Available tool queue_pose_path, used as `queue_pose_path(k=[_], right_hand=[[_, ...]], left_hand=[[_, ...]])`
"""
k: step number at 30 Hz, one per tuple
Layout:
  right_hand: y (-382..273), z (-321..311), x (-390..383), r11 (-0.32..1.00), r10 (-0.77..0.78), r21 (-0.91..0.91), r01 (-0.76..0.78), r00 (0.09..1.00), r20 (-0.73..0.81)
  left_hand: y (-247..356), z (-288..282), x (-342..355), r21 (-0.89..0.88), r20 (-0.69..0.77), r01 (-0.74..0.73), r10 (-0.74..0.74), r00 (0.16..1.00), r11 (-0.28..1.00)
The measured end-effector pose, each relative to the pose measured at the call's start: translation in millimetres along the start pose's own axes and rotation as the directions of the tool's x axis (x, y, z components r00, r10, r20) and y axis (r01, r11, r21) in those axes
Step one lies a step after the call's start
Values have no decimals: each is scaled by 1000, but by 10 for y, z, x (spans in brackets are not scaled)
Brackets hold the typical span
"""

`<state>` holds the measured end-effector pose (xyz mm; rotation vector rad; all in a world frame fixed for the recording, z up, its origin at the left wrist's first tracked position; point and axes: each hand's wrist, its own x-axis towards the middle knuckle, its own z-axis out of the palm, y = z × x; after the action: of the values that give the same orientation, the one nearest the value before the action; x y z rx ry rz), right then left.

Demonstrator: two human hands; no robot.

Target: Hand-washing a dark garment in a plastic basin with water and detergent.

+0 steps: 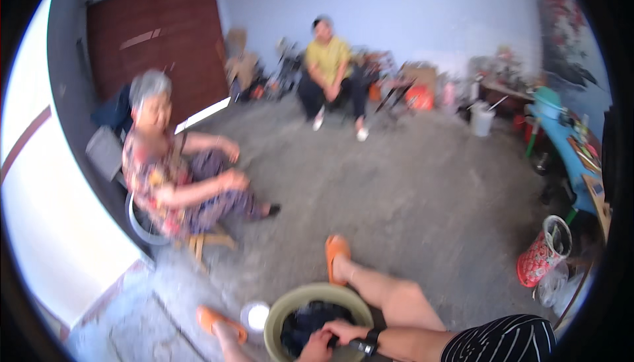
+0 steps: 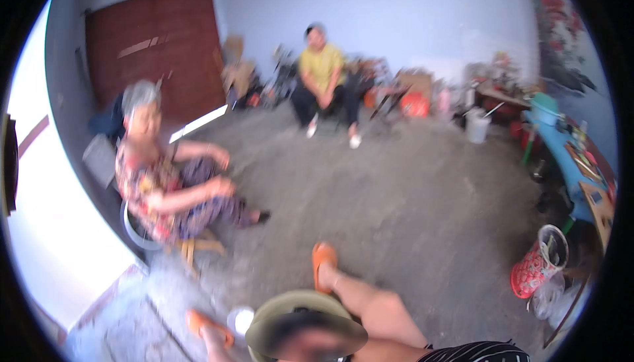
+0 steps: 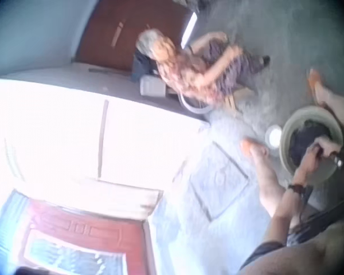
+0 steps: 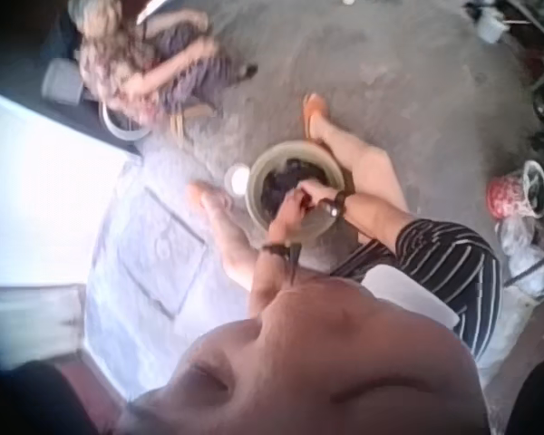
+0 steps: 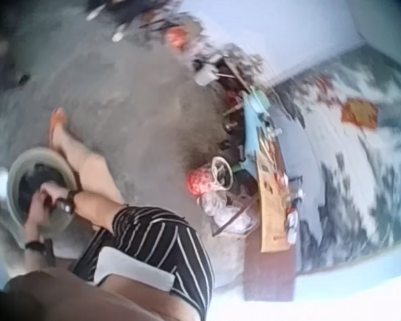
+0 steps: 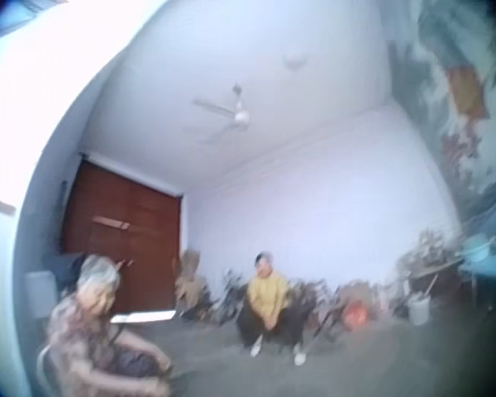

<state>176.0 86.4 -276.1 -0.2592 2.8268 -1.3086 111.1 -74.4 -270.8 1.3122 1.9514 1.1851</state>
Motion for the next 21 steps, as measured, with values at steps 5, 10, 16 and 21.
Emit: queue_pose_path(k=[5, 10, 16, 21], right_hand=[[-311, -414, 253, -214, 576, 974, 74, 815, 64], [-71, -18, 230, -379, 634, 925, 31, 736, 235], [335, 431, -227, 6, 890, 982, -187, 450, 80], [286, 446, -155, 47, 909, 968, -246, 413, 61]], left_hand=[[594, -920, 472, -127, -138, 127, -145, 980, 984], [-825, -1607, 199, -38, -559, 602, -517, 648, 797], [-1431, -1557, 573, 169, -475, 711, -576, 665, 682], [-1901, -1497, 625, 426, -329, 626, -533, 780, 653]])
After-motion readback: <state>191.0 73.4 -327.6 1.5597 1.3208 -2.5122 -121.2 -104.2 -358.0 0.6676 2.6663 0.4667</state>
